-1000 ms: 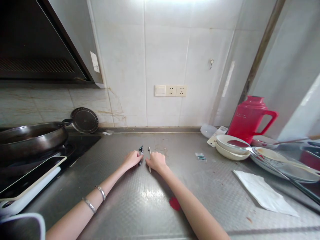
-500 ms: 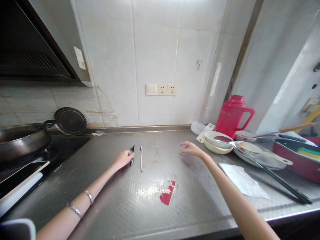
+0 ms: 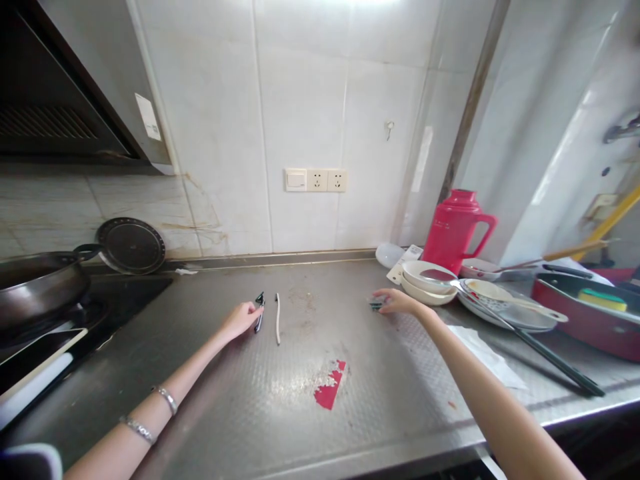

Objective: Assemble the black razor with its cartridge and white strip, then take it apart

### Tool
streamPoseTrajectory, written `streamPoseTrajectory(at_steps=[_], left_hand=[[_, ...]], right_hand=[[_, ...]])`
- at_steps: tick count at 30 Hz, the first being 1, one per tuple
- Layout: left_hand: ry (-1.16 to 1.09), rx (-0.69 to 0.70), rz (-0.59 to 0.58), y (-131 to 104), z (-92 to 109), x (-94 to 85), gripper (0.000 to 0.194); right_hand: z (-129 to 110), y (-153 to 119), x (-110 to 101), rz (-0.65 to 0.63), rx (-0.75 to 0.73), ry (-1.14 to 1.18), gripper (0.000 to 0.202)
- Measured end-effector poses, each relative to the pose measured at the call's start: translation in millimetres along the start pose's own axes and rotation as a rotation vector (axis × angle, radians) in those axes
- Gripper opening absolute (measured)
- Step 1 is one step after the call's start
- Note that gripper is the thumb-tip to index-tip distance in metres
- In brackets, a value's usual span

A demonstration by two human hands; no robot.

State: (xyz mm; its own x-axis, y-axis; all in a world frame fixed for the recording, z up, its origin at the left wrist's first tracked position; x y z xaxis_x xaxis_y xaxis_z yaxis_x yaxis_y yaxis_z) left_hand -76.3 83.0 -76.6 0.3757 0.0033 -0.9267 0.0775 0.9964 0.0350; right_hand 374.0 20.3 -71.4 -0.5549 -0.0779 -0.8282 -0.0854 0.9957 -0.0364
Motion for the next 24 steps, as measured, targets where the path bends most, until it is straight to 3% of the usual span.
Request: streamPoseTrajectory(at_steps=[5,8,11,19,24], left_hand=[[0.006,0.007,0.006,-3.0,2.4,-0.2,0.039],[0.009,-0.003,0.009,-4.4,3.2,0.4,0.038],[0.005,-0.008,0.025,-5.1,2.8,0.6,0.037],[-0.005,0.001,0.042,-6.9,0.4,1.8,0.037],[0.006,0.003,0.039,-8.8,0.9,2.0,0.038]], right_hand=[[6.7,8.1,-0.9,0.044,-0.093,-0.024,0.055],[-4.9,18.1,4.5,0.071,-0.182,-0.011,0.058],[-35.4,32.8,20.6,0.068,-0.279,0.012,0.060],[-150.3,69.4,87.6,-0.063,-0.465,0.006,0.055],[-177.0,88.5,114.4,-0.092,-0.495,0.026,0.057]])
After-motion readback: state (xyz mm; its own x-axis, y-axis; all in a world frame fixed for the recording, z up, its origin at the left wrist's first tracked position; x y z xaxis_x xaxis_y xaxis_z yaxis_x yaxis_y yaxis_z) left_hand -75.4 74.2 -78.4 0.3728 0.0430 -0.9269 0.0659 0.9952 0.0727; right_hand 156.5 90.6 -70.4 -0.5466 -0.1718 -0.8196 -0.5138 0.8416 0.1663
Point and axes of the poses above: each hand's wrist, its own y-axis towards the middle knuckle, its own x-axis out of the palm, z = x × y, the point moved 5 cm from there along y, towards the middle knuckle, and after that the axes turned 4 degrees about -x, right-handed, at the moved point
